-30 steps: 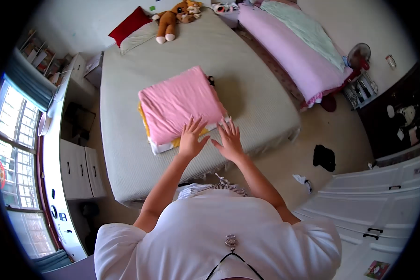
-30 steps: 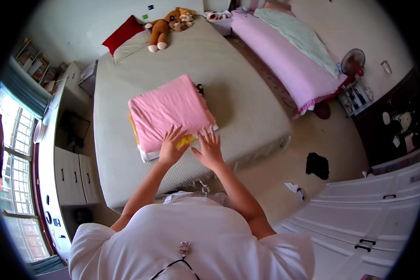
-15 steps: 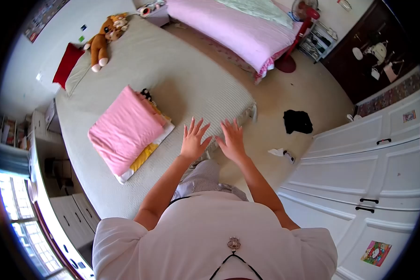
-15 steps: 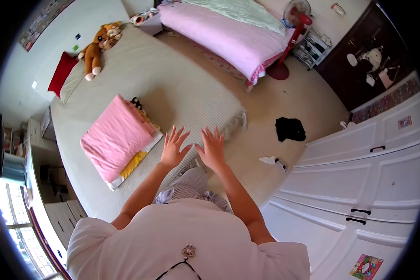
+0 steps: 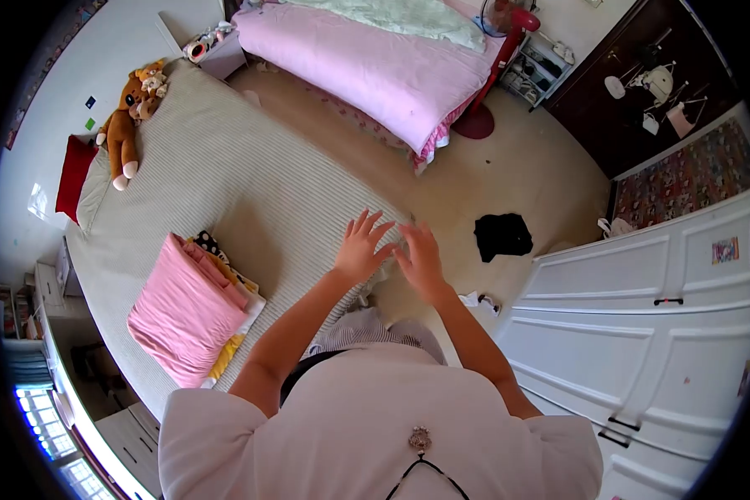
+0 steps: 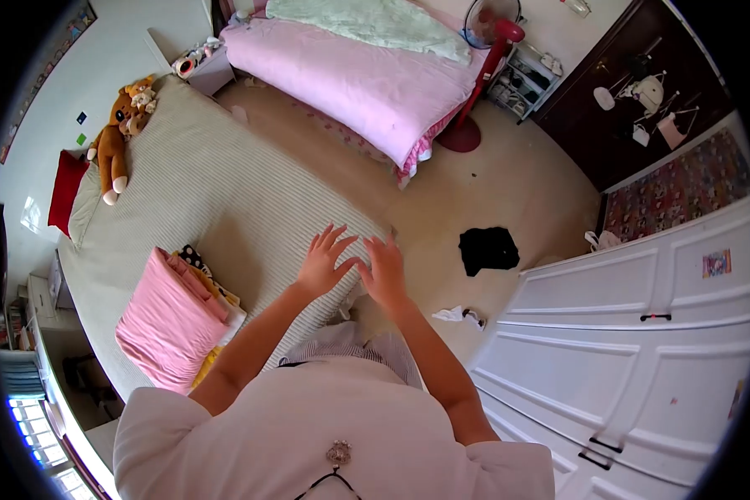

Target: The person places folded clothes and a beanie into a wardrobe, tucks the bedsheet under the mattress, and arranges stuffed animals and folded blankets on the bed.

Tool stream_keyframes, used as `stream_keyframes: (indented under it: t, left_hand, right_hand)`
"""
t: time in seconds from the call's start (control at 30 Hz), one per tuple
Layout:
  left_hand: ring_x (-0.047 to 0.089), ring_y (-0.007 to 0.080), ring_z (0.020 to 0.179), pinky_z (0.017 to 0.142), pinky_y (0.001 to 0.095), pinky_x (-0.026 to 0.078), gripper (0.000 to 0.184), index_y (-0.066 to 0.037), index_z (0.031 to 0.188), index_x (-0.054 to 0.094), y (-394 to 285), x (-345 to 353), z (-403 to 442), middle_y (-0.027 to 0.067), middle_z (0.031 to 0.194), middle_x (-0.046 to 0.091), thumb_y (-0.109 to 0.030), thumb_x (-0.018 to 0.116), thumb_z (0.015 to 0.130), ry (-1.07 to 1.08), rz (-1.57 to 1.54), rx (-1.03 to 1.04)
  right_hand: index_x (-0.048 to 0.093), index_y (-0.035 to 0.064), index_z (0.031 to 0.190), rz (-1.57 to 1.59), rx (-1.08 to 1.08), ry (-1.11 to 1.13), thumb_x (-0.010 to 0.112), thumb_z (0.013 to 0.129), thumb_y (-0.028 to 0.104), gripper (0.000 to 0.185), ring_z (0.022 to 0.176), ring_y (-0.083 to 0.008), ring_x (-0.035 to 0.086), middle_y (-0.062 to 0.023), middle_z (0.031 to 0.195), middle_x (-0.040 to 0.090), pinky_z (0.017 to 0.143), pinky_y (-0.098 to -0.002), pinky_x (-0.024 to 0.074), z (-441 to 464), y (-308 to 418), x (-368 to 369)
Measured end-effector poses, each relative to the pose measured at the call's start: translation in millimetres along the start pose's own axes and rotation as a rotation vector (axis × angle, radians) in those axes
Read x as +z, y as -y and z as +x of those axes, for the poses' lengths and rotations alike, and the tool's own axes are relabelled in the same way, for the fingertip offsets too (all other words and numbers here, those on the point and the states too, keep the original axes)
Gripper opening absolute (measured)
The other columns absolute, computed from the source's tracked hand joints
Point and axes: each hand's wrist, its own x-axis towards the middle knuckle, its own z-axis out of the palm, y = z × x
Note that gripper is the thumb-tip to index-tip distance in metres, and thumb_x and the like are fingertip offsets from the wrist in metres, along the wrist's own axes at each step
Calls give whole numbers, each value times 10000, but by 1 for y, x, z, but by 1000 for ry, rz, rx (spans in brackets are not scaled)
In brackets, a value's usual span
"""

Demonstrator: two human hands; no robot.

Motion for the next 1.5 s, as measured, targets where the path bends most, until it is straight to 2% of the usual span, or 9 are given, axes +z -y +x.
stream_keyframes:
  t: [0.23, 0.33, 0.53, 0.87, 0.97, 1.07, 1.27, 1.33, 1.5]
  left_hand:
    - [280, 390, 1359, 1093, 559, 241, 414, -199, 1263, 543, 12, 22, 93, 130, 1406, 400, -186, 618, 857, 54, 7, -75]
    - [242, 379, 1376, 1099, 568, 224, 412, -209, 1234, 556, 30, 38, 126, 132, 1404, 384, -116, 593, 834, 122, 67, -155]
    - [292, 353, 1361, 1101, 564, 225, 322, -187, 1150, 606, 44, 55, 232, 103, 1353, 463, -167, 625, 829, -82, 15, -357]
    - [337, 335, 1340, 1098, 546, 247, 264, -158, 1095, 616, 53, 71, 408, 91, 1303, 514, -184, 628, 833, -305, 45, -509]
    - [337, 338, 1340, 1100, 542, 246, 258, -155, 1090, 620, 72, 63, 427, 85, 1293, 522, -197, 627, 836, -335, 79, -565]
    - [332, 338, 1343, 1098, 544, 246, 264, -148, 1083, 623, 103, 54, 430, 83, 1289, 524, -194, 631, 824, -386, 83, -624]
    - [325, 337, 1347, 1099, 543, 244, 292, -145, 1094, 622, 156, 7, 446, 89, 1289, 516, -166, 631, 803, -442, 90, -792]
    - [327, 339, 1345, 1096, 543, 248, 293, -146, 1099, 620, 185, -9, 458, 90, 1283, 515, -162, 624, 807, -429, 105, -772]
    - [362, 357, 1320, 1084, 532, 269, 308, -155, 1113, 607, 264, -63, 497, 94, 1261, 537, -136, 638, 807, -448, 142, -695]
  right_hand:
    - [523, 35, 1186, 100, -19, 3, 638, 829, 128, 387, 1117, -414, 499, -175, 1132, 578, 966, -481, 392, 86, -74, -1]
    - [528, 31, 1196, 232, 84, 135, 620, 840, 98, 373, 1092, -380, 520, -177, 1145, 575, 968, -468, 397, 129, -96, 1]
    - [536, 32, 1150, 239, -248, 192, 643, 760, 25, 404, 1067, -409, 528, -169, 1071, 588, 915, -481, 418, 231, -175, 7]
    - [612, 61, 1001, 283, -327, 383, 617, 720, -47, 302, 866, -300, 566, -113, 863, 583, 754, -399, 456, 417, -287, -12]
    - [602, 48, 938, 355, -384, 362, 578, 729, -50, 232, 843, -327, 552, -131, 840, 575, 730, -426, 450, 456, -294, 2]
    - [616, 55, 946, 336, -404, 363, 606, 705, -66, 270, 831, -292, 566, -94, 812, 580, 721, -400, 454, 477, -291, 34]
    - [614, 51, 911, 434, -425, 535, 631, 706, -50, 230, 802, -276, 612, -87, 786, 622, 710, -386, 472, 535, -252, 76]
    - [611, 48, 916, 473, -354, 541, 640, 703, -47, 235, 797, -278, 622, -84, 800, 634, 698, -380, 478, 567, -239, 97]
    - [600, 56, 924, 437, -421, 493, 645, 717, -31, 229, 779, -282, 628, -86, 814, 649, 680, -382, 486, 652, -205, 162]
